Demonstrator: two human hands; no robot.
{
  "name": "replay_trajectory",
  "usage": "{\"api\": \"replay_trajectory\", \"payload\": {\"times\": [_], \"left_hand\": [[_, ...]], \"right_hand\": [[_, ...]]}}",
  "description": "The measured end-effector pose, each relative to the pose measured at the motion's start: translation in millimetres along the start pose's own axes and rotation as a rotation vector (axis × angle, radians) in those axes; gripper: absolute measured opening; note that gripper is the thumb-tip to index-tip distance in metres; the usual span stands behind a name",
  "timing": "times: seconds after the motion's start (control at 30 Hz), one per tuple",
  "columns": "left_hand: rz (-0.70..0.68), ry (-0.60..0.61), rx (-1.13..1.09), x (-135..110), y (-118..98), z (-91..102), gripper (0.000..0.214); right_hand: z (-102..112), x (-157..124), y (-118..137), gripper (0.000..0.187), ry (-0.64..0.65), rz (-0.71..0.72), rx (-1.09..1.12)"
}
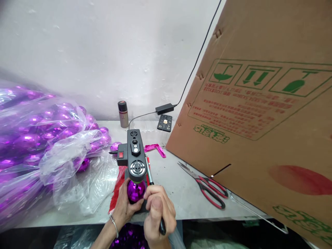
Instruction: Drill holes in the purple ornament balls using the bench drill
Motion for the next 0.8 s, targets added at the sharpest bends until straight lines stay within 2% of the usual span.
{"api": "replay_trajectory", "payload": {"times": [0.47, 0.8], "left_hand": [[-0.045, 0.01, 0.042, 0.9, -0.2, -1.5, 0.078], [-0.051, 0.011, 0.058, 3.2, -4.0, -1.5, 0.077]], "right_hand": [[-2.9, -1.1, -0.2, 0.05, -0.043, -0.012, 0.026], [-1.0, -15.7, -17.1, 0.051, -0.023, -0.063, 0.031]]}}
Point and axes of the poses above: each hand's wrist, its own x-axis towards the middle knuckle, its own z-axis out of the back of the hand, y = z × x, the point moved 5 cm from there along x, towards the middle knuckle, and after that the axes turned 13 degrees about -x, right-handed, at the moved point
